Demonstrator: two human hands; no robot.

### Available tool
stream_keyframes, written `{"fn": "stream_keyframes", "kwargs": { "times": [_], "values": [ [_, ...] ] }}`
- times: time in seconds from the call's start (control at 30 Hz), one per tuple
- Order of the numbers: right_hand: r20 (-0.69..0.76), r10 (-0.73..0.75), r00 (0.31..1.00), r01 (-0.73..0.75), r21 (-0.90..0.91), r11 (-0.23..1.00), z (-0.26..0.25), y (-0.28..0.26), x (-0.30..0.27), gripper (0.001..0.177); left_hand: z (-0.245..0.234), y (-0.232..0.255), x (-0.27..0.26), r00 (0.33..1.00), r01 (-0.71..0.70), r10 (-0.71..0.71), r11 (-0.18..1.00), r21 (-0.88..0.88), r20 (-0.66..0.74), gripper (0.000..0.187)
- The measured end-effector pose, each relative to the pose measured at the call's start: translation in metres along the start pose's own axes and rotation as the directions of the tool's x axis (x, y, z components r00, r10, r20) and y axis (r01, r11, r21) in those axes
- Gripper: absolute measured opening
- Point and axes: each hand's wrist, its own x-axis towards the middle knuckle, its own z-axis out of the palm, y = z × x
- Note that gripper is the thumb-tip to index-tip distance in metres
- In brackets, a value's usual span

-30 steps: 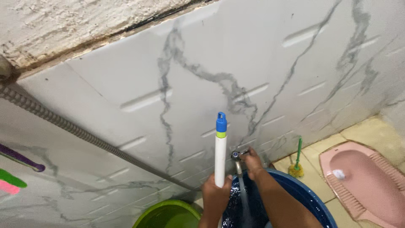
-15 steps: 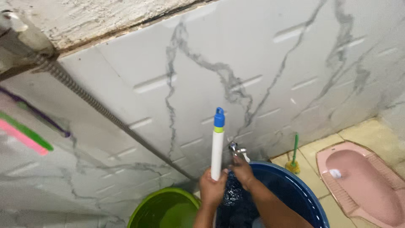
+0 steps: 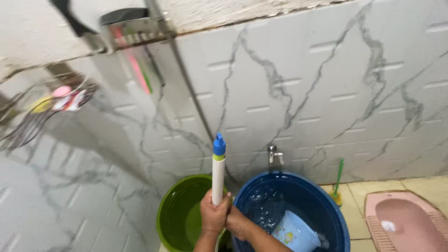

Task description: The person mops the tiled floor of a bathroom, moving a wet mop across the surface and into the corners, then rinses the mop in a blue bucket filled with water.

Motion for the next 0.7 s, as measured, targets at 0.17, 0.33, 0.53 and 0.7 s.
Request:
{"fn": "stream_keyframes", "kwargs": {
  "times": [0.17, 0.33, 0.53, 0.7],
  "values": [
    [-0.034, 0.093, 0.995, -0.098, -0.246, 0.964, 0.054, 0.026, -0.038, 0.037, -0.046, 0.021, -0.068, 0.992, -0.022, 0.032, 0.996, 0.088, -0.121, 0.015],
    [0.162, -0.113, 0.98, 0.175, -0.439, 0.881, 0.084, 0.092, -0.044, 0.028, -0.091, 0.02, -0.124, 0.977, -0.031, 0.049, 0.996, 0.086, -0.21, 0.019],
    [0.355, -0.222, 0.908, 0.353, -0.366, 0.861, 0.088, 0.186, -0.05, 0.024, -0.114, 0.037, -0.2, 0.952, -0.041, 0.119, 0.963, 0.268, -0.283, 0.025],
    [0.252, -0.003, 0.968, -0.008, 0.043, 0.999, 0.084, 0.241, -0.089, 0.04, -0.113, 0.069, -0.263, 0.953, 0.044, 0.006, 0.986, 0.158, -0.304, 0.023]
  ]
}}
